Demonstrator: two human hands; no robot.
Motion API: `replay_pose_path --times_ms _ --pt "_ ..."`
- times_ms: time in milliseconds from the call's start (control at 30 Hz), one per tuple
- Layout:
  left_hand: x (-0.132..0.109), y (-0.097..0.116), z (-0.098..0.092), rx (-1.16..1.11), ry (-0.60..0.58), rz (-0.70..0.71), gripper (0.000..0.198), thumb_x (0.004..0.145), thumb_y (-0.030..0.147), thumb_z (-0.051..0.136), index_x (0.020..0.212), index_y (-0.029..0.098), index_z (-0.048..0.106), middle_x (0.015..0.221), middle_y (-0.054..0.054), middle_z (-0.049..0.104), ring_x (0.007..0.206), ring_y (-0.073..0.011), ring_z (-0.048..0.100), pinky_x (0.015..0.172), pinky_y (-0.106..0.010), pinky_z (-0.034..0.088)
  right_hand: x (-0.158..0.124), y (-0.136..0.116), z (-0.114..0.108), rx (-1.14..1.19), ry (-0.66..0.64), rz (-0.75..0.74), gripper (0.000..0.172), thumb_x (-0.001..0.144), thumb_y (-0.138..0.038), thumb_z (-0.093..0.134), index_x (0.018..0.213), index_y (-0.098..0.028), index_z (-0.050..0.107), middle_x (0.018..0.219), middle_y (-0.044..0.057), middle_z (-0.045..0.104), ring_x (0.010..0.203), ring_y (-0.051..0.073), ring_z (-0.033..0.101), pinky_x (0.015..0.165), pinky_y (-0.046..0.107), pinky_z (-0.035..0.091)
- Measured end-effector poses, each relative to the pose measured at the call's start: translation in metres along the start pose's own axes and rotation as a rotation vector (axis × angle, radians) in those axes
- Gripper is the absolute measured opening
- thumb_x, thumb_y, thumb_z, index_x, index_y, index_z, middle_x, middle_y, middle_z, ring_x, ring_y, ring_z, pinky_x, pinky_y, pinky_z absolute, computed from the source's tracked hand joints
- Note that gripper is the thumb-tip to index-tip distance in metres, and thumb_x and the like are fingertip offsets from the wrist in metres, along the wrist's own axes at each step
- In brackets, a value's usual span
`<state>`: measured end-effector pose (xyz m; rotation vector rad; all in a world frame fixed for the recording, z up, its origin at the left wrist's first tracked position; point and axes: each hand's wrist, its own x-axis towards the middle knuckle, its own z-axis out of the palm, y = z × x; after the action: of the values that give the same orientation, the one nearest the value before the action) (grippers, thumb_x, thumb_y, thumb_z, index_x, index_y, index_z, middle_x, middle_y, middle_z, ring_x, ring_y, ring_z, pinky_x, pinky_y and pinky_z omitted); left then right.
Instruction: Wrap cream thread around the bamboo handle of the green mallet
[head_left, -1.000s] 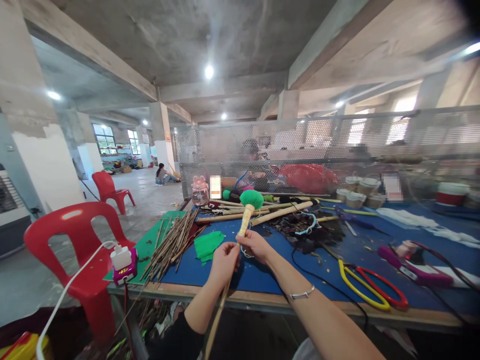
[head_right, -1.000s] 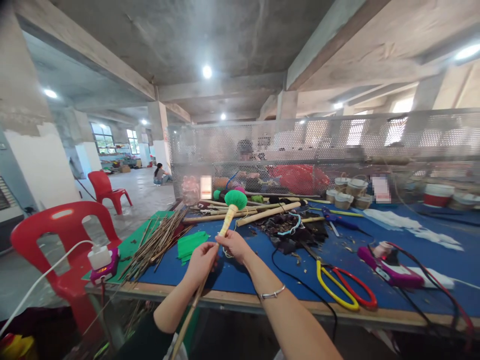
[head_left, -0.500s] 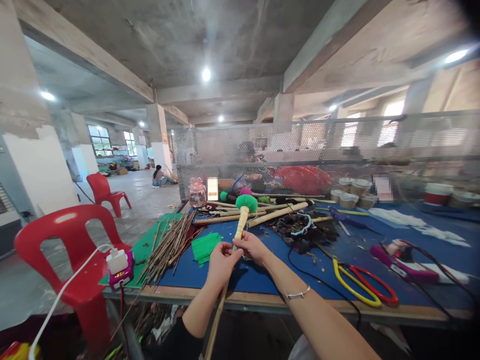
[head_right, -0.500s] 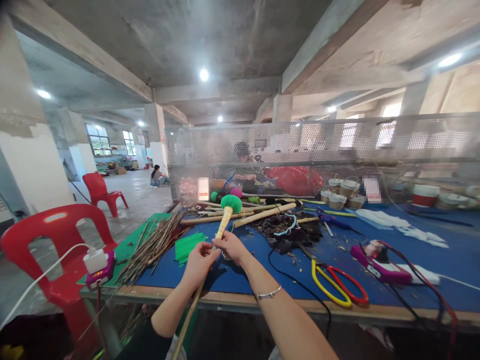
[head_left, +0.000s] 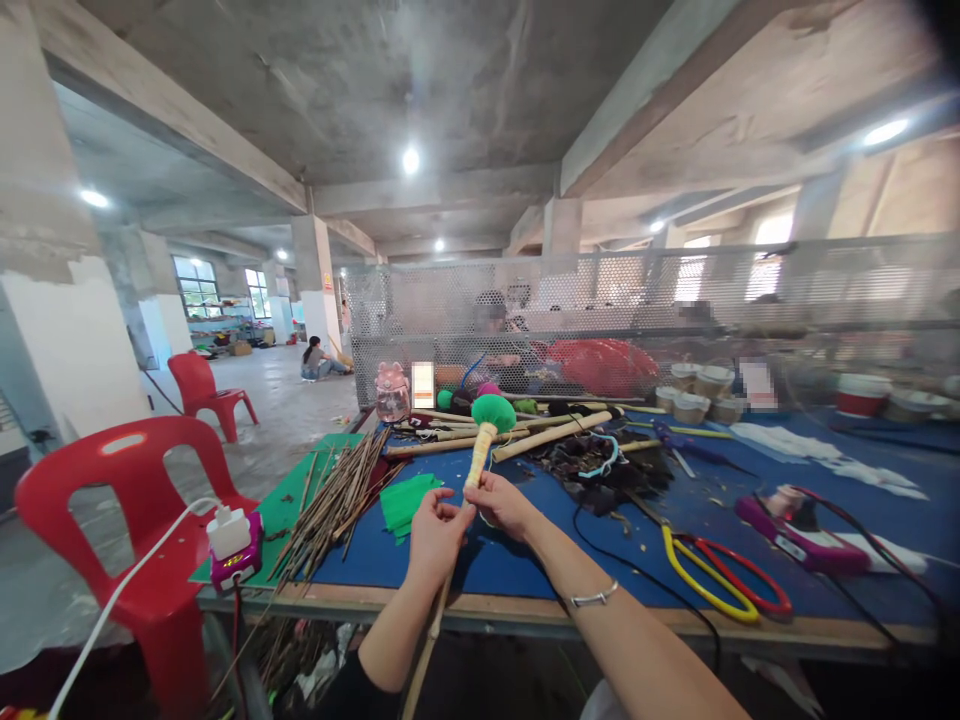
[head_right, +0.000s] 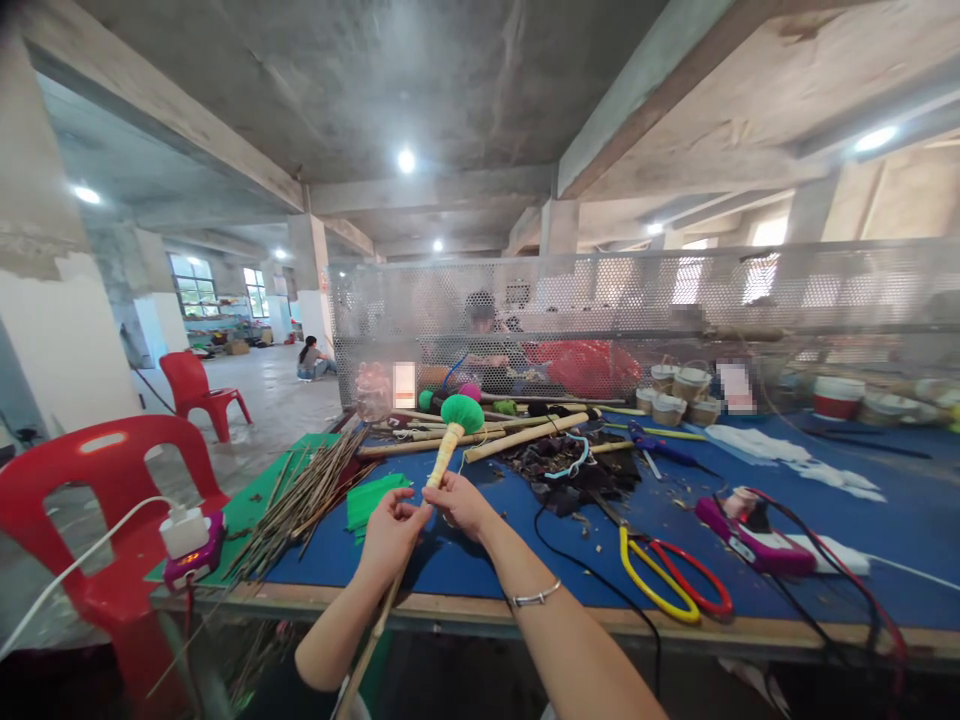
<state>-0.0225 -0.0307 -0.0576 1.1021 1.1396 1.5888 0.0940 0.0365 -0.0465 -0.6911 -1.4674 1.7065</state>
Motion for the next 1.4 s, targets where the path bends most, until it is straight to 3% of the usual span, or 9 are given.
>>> replay_pose_path --times_ms 200,400,567,667,867,1033,1167,1267,1400 --pt "-0.001 0.004 -0.004 -0.104 -0.111 -0.131 0.058 0.062 0.046 0.066 0.103 0.014 0.04 0.058 0.0 0.06 0.043 -0.0101 0.053 0.043 -0.021 0.042 -0.005 -0.006 0.004 0.053 -0.054 0.024 0.04 0.057 -0.037 0.073 0.079 -0.016 0.047 0.04 -0.011 0.036 0.03 0.001 0.019 0.034 0.019 0.006" --pt "-0.001 -0.001 0.0 -0.009 -0.02 0.053 0.063 0.057 0.032 0.073 0.109 0.014 0.042 0.055 0.007 0.053 0.043 -0.0069 0.049 0.042 -0.017 0.037 -0.001 0.001 0.002 -0.023 0.003 -0.028 0.04 0.056 -0.036 0.074 0.074 -0.016 0.045 0.045 -0.009 0.044 0.031 0.001 0.024 0.035 0.018 0.012" --pt "-0.004 0.006 -0.002 -0.107 -0.055 -0.074 0.074 0.065 0.037 0.067 0.124 0.011 0.031 0.061 -0.001 0.062 0.049 -0.011 0.057 0.048 -0.021 0.044 -0.003 0.0 0.0 0.075 -0.078 0.024 0.04 0.057 -0.035 0.074 0.082 -0.015 0.048 0.046 -0.009 0.044 0.031 0.0 0.023 0.035 0.018 0.01" --pt "-0.005 0.008 -0.003 -0.111 -0.092 -0.124 0.07 0.066 0.04 0.066 0.122 0.012 0.034 0.066 -0.004 0.063 0.05 -0.0113 0.058 0.048 -0.022 0.046 -0.003 0.0 0.0 0.089 -0.087 0.03 0.039 0.057 -0.033 0.074 0.081 -0.014 0.05 0.049 -0.007 0.047 0.033 0.001 0.027 0.036 0.018 0.011" --pt "-0.004 0.002 -0.002 -0.048 0.002 0.025 0.076 0.055 0.032 0.075 0.12 0.013 0.039 0.059 0.004 0.057 0.046 -0.0083 0.053 0.043 -0.018 0.041 -0.003 0.0 0.002 0.026 -0.028 -0.008 0.037 0.057 -0.034 0.074 0.075 -0.015 0.047 0.048 -0.008 0.045 0.032 0.0 0.024 0.034 0.019 0.01" --pt "-0.008 0.01 -0.003 -0.128 -0.035 -0.082 0.076 0.064 0.037 0.068 0.126 0.013 0.031 0.06 0.0 0.061 0.048 -0.0113 0.058 0.048 -0.021 0.046 -0.005 -0.001 0.002 0.085 -0.105 0.041 0.041 0.059 -0.035 0.074 0.084 -0.015 0.05 0.046 -0.01 0.041 0.033 0.001 0.024 0.035 0.017 0.012" --pt "-0.006 0.008 -0.001 -0.075 -0.075 -0.114 0.061 0.063 0.039 0.068 0.111 0.012 0.042 0.062 0.0 0.06 0.047 -0.0104 0.056 0.042 -0.019 0.043 -0.001 0.003 0.001 0.031 -0.064 -0.001 0.039 0.058 -0.037 0.073 0.077 -0.015 0.047 0.05 -0.007 0.047 0.034 0.001 0.028 0.035 0.017 0.012" --pt "-0.004 0.002 0.0 -0.006 -0.011 -0.013 0.057 0.056 0.037 0.073 0.1 0.014 0.046 0.054 0.006 0.052 0.042 -0.0077 0.05 0.038 -0.017 0.038 -0.001 0.002 0.001 -0.015 0.014 -0.041 0.041 0.057 -0.039 0.073 0.074 -0.016 0.044 0.046 -0.009 0.044 0.031 0.001 0.024 0.034 0.018 0.009" --pt "-0.004 0.003 -0.002 -0.04 -0.005 -0.011 0.065 0.058 0.041 0.071 0.109 0.014 0.041 0.053 0.005 0.055 0.044 -0.0105 0.055 0.043 -0.019 0.041 -0.005 -0.006 0.005 0.016 -0.021 0.012 0.041 0.058 -0.041 0.072 0.077 -0.017 0.044 0.04 -0.013 0.034 0.029 0.001 0.017 0.033 0.019 0.006"
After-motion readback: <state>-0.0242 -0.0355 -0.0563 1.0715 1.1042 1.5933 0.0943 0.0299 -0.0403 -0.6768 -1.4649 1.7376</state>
